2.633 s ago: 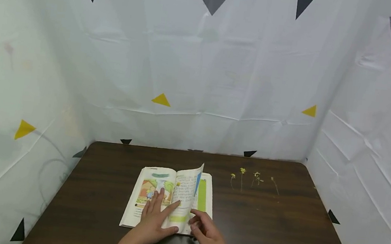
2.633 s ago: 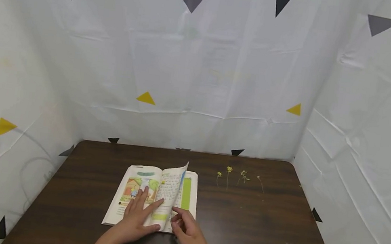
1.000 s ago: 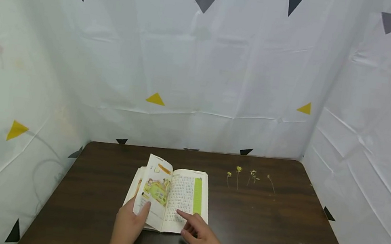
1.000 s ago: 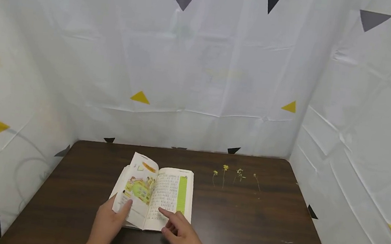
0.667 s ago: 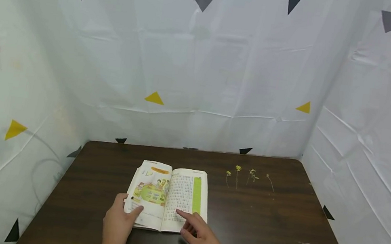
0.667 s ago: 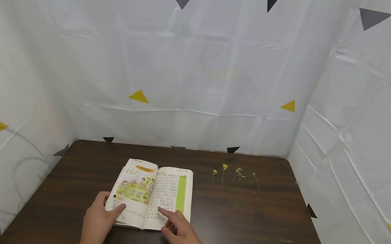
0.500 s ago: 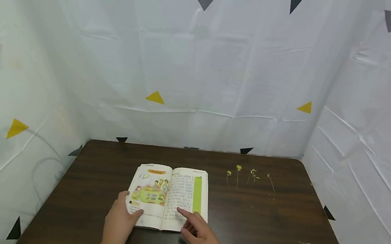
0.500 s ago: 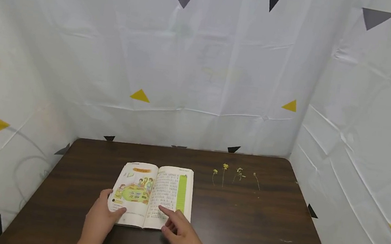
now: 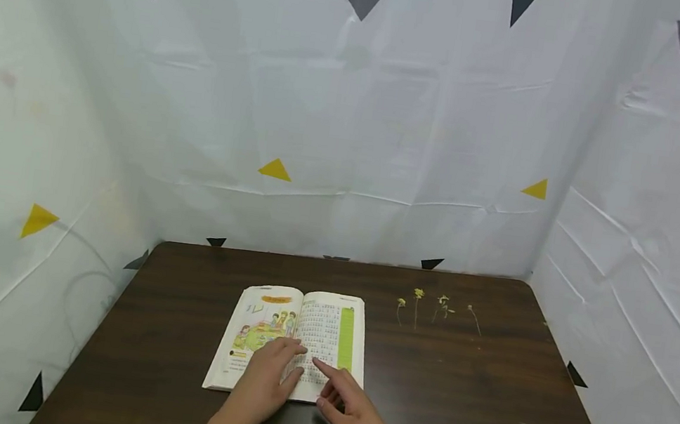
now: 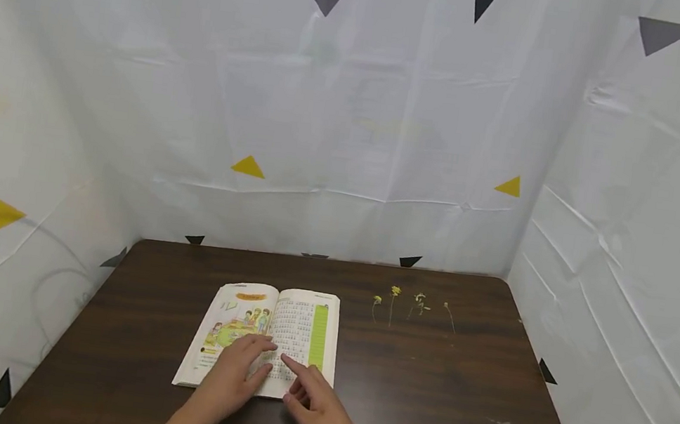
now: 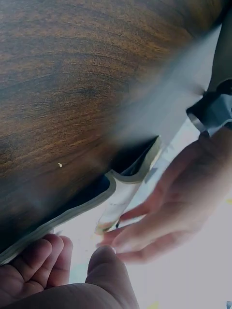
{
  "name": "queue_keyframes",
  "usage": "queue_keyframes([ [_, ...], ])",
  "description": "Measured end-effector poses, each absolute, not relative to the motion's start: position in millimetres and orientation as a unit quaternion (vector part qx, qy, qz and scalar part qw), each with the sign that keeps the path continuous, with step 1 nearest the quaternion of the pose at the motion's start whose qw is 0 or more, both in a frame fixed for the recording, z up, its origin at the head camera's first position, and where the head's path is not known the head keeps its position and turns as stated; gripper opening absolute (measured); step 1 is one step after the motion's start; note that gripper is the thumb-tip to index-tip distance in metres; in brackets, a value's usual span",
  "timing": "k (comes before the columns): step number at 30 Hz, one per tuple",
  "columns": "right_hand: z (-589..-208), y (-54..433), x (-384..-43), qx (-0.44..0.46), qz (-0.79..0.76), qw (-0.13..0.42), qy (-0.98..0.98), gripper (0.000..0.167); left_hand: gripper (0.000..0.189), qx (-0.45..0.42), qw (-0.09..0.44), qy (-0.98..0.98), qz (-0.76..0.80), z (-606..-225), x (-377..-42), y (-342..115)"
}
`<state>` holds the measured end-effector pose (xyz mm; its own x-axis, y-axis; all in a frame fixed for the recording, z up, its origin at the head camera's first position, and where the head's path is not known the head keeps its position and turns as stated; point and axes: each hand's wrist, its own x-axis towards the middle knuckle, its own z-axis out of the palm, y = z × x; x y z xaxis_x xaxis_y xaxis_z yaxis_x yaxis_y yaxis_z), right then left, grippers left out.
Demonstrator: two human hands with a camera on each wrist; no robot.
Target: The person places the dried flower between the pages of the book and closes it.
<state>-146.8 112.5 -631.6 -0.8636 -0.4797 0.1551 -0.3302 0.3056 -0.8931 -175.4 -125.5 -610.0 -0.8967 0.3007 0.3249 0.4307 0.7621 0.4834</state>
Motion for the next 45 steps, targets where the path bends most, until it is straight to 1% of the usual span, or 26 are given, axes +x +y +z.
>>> queue_keyframes([
  [2,-632,114,-147,-0.253,-0.535,0.073,0.802,0.065,0.037,-0.211,0.098,-0.931,-0.28,-616,-176,-118],
  [7,-635,112,-148,-0.263,-0.543,0.063,0.795,0.065,0.06,-0.186,0.055,-0.954,-0.229,-631,-174,-113],
  [9,-636,111,-149,-0.26,-0.552,0.061,0.79,0.064,0.067,-0.182,0.049,-0.96,-0.207,-635,-175,-113],
  [13,-638,112,-149,-0.247,-0.565,0.073,0.784,0.063,0.072,-0.181,0.053,-0.963,-0.192,-639,-175,-111],
  [18,-637,113,-147,-0.255,-0.567,0.077,0.78,0.052,0.077,-0.178,0.049,-0.963,-0.198,-639,-172,-112],
  [23,-635,112,-143,-0.271,-0.543,0.047,0.793,0.042,0.086,-0.182,0.043,-0.961,-0.204,-637,-173,-114],
  [28,-630,114,-137,-0.272,-0.521,0.032,0.809,0.032,0.097,-0.19,0.036,-0.961,-0.198,-637,-174,-115],
  [31,-627,117,-134,-0.259,-0.51,0.028,0.82,0.024,0.104,-0.194,0.032,-0.961,-0.194,-638,-173,-114],
  [35,-622,122,-132,-0.219,-0.483,0.028,0.847,0.017,0.107,-0.189,0.028,-0.962,-0.194,-639,-173,-112],
  [37,-618,124,-132,-0.191,-0.463,0.034,0.865,0.02,0.106,-0.185,0.032,-0.963,-0.191,-640,-173,-110],
  [40,-613,129,-132,-0.15,-0.429,0.043,0.89,0.029,0.106,-0.18,0.038,-0.965,-0.185,-640,-171,-108],
  [42,-607,135,-132,-0.13,-0.406,0.039,0.904,0.034,0.106,-0.178,0.043,-0.965,-0.186,-640,-170,-107],
  [45,-603,146,-135,-0.104,-0.373,0.02,0.922,0.03,0.105,-0.177,0.052,-0.965,-0.186,-641,-171,-108],
])
